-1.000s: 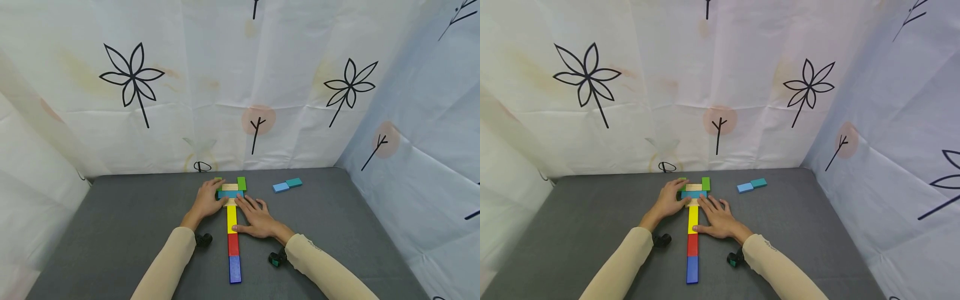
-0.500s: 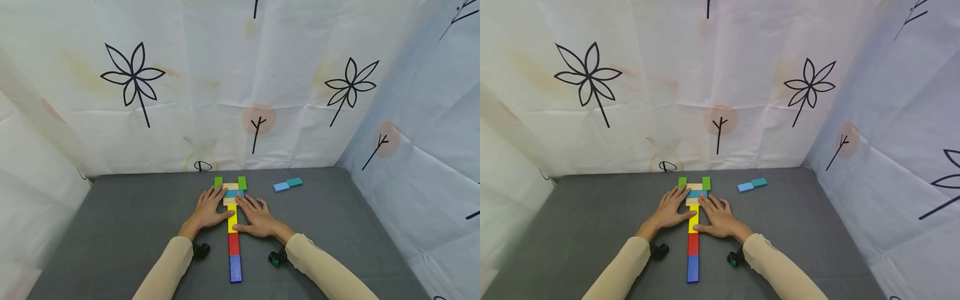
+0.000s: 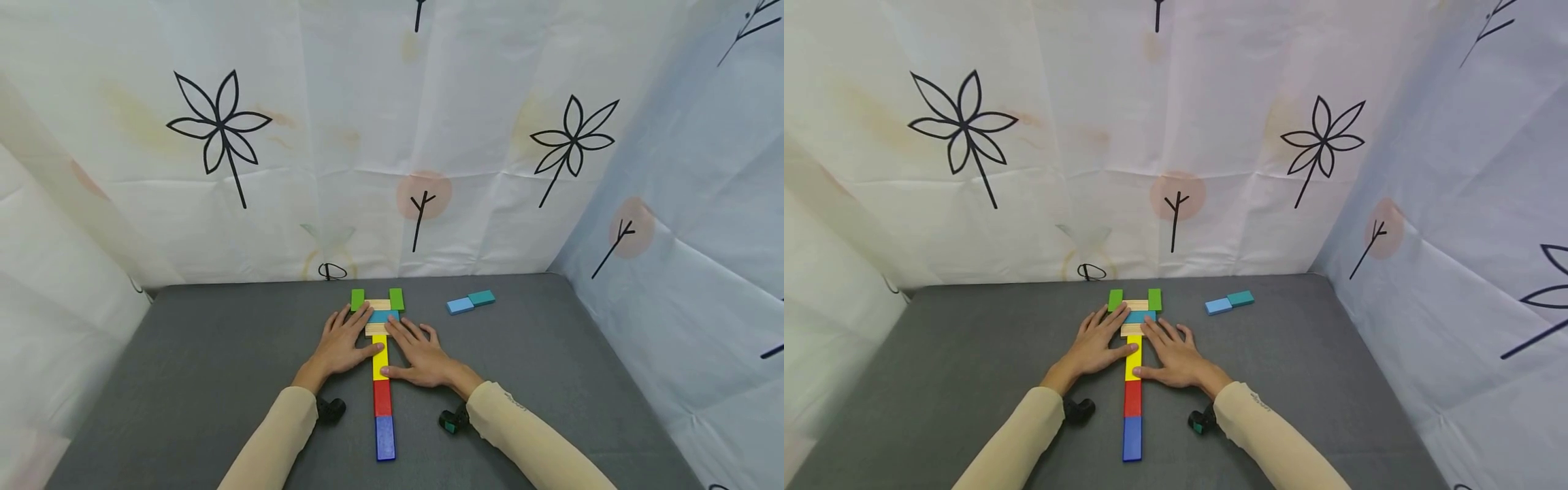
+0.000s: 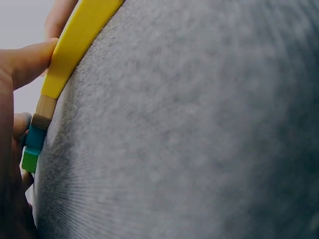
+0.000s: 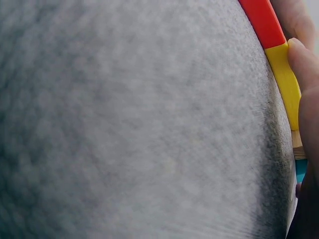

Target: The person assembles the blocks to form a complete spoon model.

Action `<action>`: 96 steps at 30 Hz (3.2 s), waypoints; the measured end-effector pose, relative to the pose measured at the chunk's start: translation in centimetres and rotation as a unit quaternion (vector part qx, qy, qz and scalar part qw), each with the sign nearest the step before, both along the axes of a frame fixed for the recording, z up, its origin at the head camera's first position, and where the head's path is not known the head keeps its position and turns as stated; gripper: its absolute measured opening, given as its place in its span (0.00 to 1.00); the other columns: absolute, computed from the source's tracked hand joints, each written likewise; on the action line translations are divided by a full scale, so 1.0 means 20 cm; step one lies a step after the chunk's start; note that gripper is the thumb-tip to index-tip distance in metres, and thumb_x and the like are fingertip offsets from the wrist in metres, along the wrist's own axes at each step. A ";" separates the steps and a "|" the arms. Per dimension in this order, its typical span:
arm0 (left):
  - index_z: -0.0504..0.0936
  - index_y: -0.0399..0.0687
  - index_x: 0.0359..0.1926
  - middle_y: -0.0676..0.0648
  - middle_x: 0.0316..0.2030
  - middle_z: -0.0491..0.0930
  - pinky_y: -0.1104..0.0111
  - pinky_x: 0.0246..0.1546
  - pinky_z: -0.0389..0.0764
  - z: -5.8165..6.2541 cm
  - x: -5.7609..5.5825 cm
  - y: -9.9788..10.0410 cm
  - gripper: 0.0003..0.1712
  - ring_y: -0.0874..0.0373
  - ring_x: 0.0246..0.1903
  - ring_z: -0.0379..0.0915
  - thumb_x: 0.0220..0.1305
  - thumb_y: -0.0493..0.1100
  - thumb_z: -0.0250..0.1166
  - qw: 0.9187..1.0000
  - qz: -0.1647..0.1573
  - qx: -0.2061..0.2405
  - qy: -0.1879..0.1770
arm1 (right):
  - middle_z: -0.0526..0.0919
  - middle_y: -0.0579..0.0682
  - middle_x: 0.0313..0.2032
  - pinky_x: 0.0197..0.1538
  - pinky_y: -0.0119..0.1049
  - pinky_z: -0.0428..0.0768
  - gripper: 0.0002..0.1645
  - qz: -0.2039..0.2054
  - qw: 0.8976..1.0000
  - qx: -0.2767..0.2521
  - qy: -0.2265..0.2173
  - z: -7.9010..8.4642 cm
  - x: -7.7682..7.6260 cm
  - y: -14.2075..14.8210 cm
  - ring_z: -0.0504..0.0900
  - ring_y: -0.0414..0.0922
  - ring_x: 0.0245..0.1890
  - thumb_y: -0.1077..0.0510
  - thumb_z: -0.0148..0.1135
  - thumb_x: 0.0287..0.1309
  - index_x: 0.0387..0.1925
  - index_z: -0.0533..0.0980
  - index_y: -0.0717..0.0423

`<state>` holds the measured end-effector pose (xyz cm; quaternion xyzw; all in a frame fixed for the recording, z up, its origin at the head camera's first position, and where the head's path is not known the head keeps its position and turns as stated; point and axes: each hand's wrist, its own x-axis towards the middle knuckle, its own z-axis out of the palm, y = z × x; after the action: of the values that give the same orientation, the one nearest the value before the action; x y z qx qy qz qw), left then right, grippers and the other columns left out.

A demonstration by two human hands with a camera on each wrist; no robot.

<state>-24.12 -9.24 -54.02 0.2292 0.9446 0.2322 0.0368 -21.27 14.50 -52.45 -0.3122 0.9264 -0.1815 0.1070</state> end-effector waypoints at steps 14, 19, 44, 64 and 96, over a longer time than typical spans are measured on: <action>0.51 0.53 0.81 0.52 0.80 0.47 0.42 0.74 0.37 -0.02 0.00 0.00 0.51 0.40 0.78 0.37 0.68 0.71 0.55 1.000 0.004 0.000 0.004 | 0.51 0.49 0.79 0.68 0.64 0.53 0.49 -0.035 0.994 -0.103 0.006 0.03 -0.02 0.06 0.52 0.56 0.77 0.36 0.59 0.69 0.80 0.53 0.51; 0.49 0.54 0.81 0.53 0.80 0.46 0.43 0.74 0.37 -0.01 0.00 0.00 0.51 0.41 0.78 0.37 0.68 0.72 0.53 1.000 0.005 -0.004 -0.001 | 0.63 0.53 0.75 0.66 0.64 0.58 0.46 -0.078 0.988 -0.127 0.039 0.04 -0.06 0.12 0.60 0.58 0.73 0.39 0.65 0.66 0.78 0.60 0.51; 0.50 0.54 0.81 0.53 0.80 0.45 0.42 0.74 0.36 -0.02 0.00 -0.01 0.51 0.41 0.78 0.36 0.67 0.72 0.54 1.000 0.002 0.006 0.001 | 0.72 0.64 0.65 0.59 0.66 0.55 0.31 -0.227 0.957 -0.158 0.091 0.01 -0.23 0.56 0.59 0.66 0.65 0.60 0.70 0.63 0.66 0.73 0.64; 0.51 0.55 0.81 0.54 0.80 0.46 0.42 0.74 0.36 -0.03 0.00 -0.02 0.51 0.41 0.78 0.37 0.67 0.71 0.56 1.000 0.006 0.008 0.004 | 0.78 0.61 0.54 0.59 0.65 0.56 0.22 -0.226 0.956 -0.180 0.046 0.10 -0.29 0.31 0.66 0.60 0.56 0.58 0.71 0.63 0.58 0.82 0.58; 0.53 0.54 0.81 0.53 0.80 0.49 0.42 0.74 0.37 -0.02 0.00 0.00 0.50 0.40 0.78 0.39 0.67 0.71 0.56 1.000 0.008 0.015 0.009 | 0.82 0.55 0.57 0.68 0.70 0.50 0.19 -0.179 0.967 -0.179 -0.031 0.21 -0.54 -0.23 0.73 0.56 0.64 0.57 0.68 0.66 0.57 0.82 0.56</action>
<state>-24.12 -9.31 -54.44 0.2238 0.9433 0.2442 0.0233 -32.09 9.98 -48.33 -0.1495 0.9157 -0.3705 0.0440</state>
